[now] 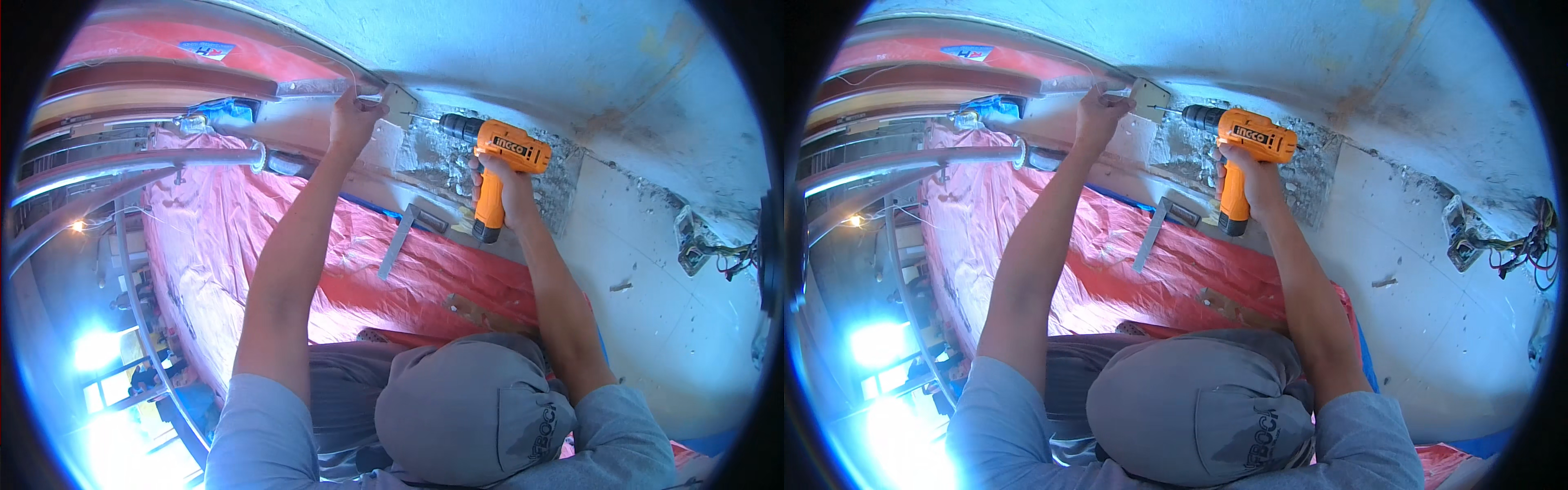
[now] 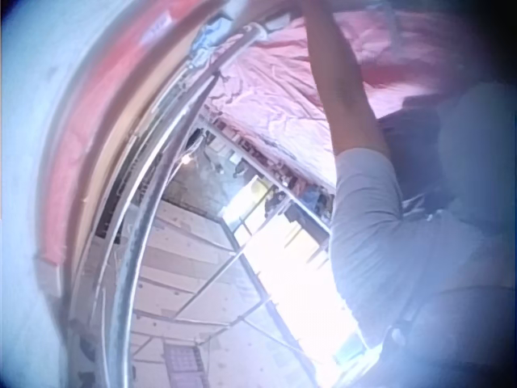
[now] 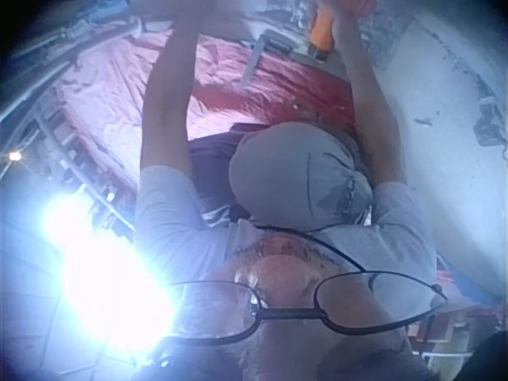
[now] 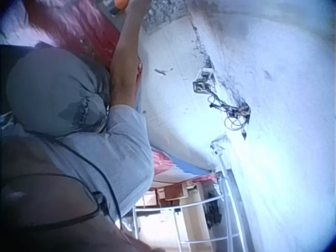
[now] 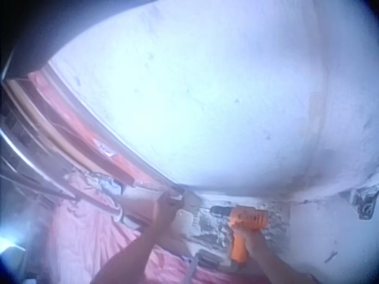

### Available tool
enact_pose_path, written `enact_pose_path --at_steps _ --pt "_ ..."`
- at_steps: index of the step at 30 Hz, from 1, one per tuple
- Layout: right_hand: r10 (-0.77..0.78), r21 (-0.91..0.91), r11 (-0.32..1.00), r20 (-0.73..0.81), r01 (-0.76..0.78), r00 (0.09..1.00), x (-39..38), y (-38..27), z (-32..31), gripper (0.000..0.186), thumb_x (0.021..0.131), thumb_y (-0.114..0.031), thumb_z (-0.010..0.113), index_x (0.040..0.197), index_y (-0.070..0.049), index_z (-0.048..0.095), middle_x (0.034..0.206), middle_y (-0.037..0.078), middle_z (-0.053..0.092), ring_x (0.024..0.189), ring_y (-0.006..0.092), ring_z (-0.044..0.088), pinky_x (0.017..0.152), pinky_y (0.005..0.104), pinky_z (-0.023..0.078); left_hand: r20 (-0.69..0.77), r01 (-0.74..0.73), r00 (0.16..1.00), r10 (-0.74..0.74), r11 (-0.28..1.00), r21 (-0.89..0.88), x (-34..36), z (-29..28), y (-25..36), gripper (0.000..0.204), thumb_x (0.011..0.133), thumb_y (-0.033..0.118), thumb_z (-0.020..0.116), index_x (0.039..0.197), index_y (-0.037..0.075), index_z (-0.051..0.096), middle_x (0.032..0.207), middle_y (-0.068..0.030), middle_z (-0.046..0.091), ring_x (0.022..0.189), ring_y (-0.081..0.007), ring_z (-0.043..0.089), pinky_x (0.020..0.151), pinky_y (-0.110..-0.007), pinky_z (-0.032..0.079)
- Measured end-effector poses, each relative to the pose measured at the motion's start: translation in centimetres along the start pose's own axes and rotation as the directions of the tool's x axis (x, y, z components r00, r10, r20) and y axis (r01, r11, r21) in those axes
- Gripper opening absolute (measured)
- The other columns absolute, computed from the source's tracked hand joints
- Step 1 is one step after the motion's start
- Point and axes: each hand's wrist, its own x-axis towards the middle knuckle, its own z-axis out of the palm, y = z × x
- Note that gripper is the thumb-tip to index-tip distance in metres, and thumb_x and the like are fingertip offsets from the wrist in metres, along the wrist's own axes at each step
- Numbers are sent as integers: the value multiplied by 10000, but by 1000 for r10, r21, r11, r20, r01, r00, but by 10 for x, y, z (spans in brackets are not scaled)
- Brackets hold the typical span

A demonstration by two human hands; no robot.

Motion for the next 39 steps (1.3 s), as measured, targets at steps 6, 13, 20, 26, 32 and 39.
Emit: enact_pose_path --at_steps 6,13,20,26,32,39 --pt "-66 -119 991 -17 63 998 -11 1 14 313 960 -298 780 1096 -26 706 798 45 648 576 161 646 541 324 554 154 -77 985 75 997 4 22 -18 -9 481 824 133 855 1257 6 688 937 -123 792 849 -185 749 759 -343 564" --pt "-97 -174 981 -51 87 994 -11 3 20 323 937 -291 821 1120 -39 731 803 36 666 602 137 657 569 310 560 165 -33 986 17 995 99 27 -16 -7 527 801 141 873 1259 -37 683 918 -132 788 857 -200 758 757 -355 572" --pt "-115 -206 973 -37 105 993 -12 2 24 300 940 -283 819 1096 -48 717 799 31 671 620 135 665 575 311 560 128 -28 992 4 982 186 36 -14 -20 492 774 199 898 1189 -8 732 900 -122 786 816 -214 754 751 -369 576" --pt "-116 -226 969 -39 104 993 -10 5 26 303 948 -293 816 1093 -49 709 804 30 675 624 137 667 579 314 563 120 -26 993 9 989 147 38 -10 -21 437 757 230 901 1105 8 760 885 -123 779 805 -239 745 758 -387 577" --pt "-139 -245 961 -10 132 990 -5 11 27 290 964 -288 805 1100 -52 704 809 28 675 621 135 667 577 312 566 81 -32 997 11 965 259 42 -9 -17 485 716 295 909 1099 23 788 984 -204 783 933 -340 763 856 -447 583" --pt "-175 -253 954 -31 161 984 3 11 26 246 961 -258 792 1059 -52 701 781 16 659 601 130 666 552 311 562 46 65 995 -88 927 371 43 -1 -1 484 709 307 918 1085 27 797 1064 -219 785 1018 -367 761 926 -468 576"
